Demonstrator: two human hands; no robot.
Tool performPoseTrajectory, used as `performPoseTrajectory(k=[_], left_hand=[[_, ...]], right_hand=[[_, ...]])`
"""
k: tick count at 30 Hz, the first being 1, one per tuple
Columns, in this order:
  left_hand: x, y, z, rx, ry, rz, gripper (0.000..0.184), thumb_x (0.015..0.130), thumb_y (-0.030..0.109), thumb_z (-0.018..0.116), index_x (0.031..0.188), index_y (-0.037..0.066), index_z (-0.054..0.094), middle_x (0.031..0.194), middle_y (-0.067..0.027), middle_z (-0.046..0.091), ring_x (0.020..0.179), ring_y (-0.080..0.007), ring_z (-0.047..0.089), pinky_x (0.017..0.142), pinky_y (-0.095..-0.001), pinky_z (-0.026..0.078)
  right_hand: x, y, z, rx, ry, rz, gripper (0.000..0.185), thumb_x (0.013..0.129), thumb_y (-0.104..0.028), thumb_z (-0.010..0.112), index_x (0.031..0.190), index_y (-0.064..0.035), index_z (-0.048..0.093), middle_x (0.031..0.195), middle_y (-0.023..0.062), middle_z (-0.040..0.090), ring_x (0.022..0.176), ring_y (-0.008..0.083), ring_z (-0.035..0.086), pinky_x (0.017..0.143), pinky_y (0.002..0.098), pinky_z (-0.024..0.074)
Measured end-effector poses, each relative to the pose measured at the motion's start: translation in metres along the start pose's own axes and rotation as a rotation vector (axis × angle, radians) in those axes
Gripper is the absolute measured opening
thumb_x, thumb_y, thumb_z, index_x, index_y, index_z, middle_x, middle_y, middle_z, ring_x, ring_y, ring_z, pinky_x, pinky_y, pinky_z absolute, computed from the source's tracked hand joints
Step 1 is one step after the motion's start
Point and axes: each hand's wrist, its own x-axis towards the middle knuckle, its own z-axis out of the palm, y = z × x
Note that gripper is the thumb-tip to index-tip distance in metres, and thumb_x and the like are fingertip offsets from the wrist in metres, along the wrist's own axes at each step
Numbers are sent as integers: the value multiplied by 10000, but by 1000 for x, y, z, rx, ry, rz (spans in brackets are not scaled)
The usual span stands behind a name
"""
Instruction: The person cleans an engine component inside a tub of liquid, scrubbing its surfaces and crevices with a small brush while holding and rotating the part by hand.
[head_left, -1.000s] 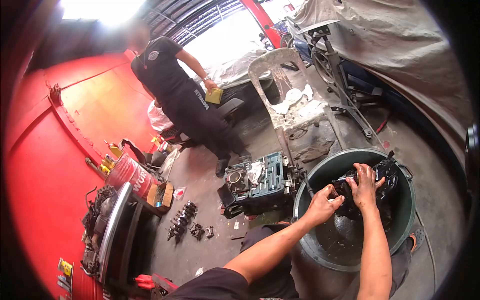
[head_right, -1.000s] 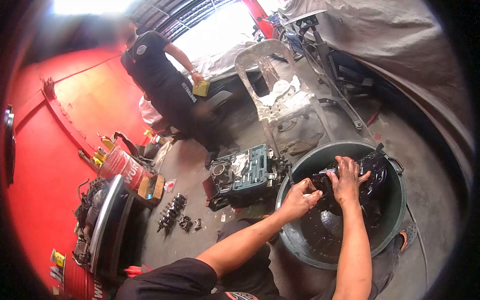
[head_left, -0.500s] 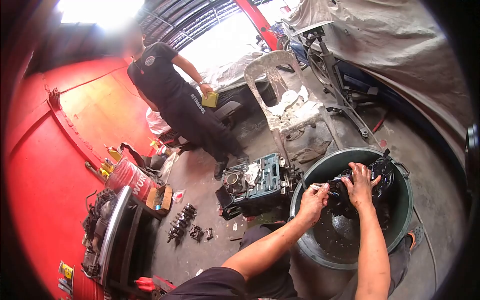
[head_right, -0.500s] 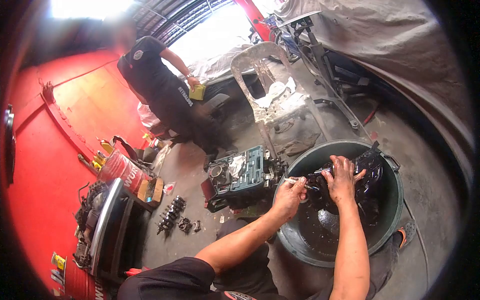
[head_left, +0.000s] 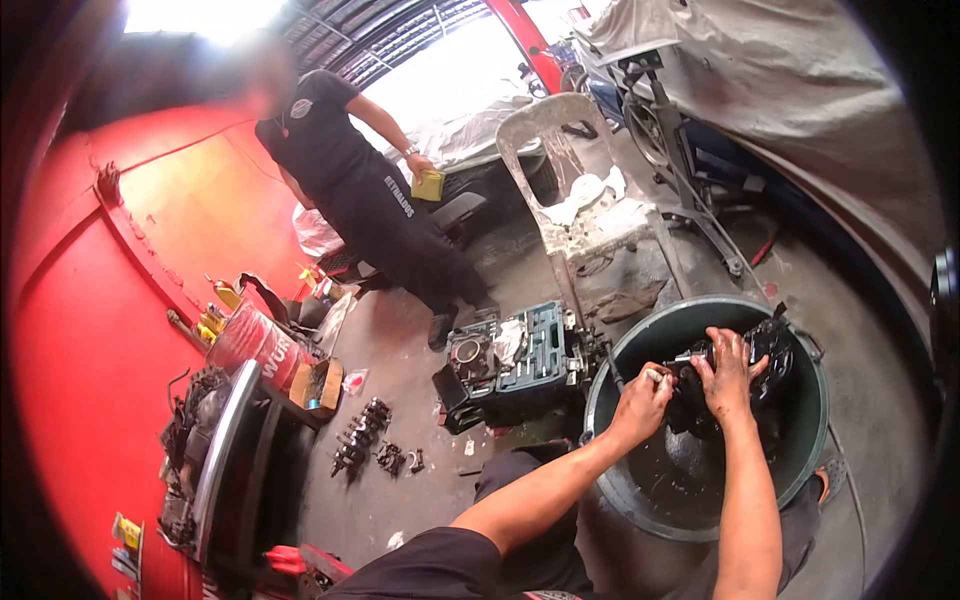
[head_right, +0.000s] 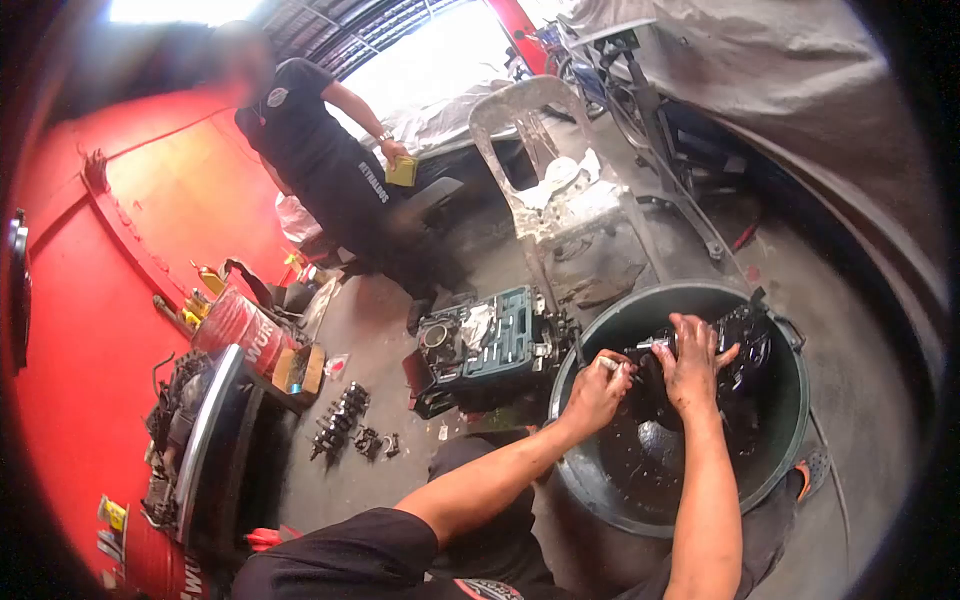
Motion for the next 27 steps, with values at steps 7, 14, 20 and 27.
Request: performPoseTrajectory(k=[7,14,20,27], left_hand=[[-33,9,3,-42,-31,-38,200,1011,186,566,1092,9,614,842,-188,670,776,-320,681,703,-401,511],[-30,24,3,-85,12,28,200,1001,194,591,1086,16,624,783,-144,675,708,-255,670,675,-373,513],[-16,7,10,-60,-52,-118,181,982,168,634,1097,30,661,918,-103,719,847,-171,675,772,-333,524],[-15,-12,-12,-278,-86,-159,152,952,139,651,1059,36,683,1004,-102,749,925,-179,703,821,-332,535]], right_hand=[[0,5,2,5,21,-8,518,864,-276,751,1338,-231,547,1360,2,526,1335,252,451,1103,734,100],[-1,11,4,0,12,-31,520,882,-305,729,1358,-240,531,1370,12,518,1341,266,439,1087,773,97],[0,9,11,-40,53,-69,527,880,-320,733,1355,-251,516,1363,9,521,1322,269,467,1048,810,141],[3,15,5,-43,-41,-31,536,897,-393,703,1379,-245,521,1400,28,508,1360,274,433,1064,805,97]])
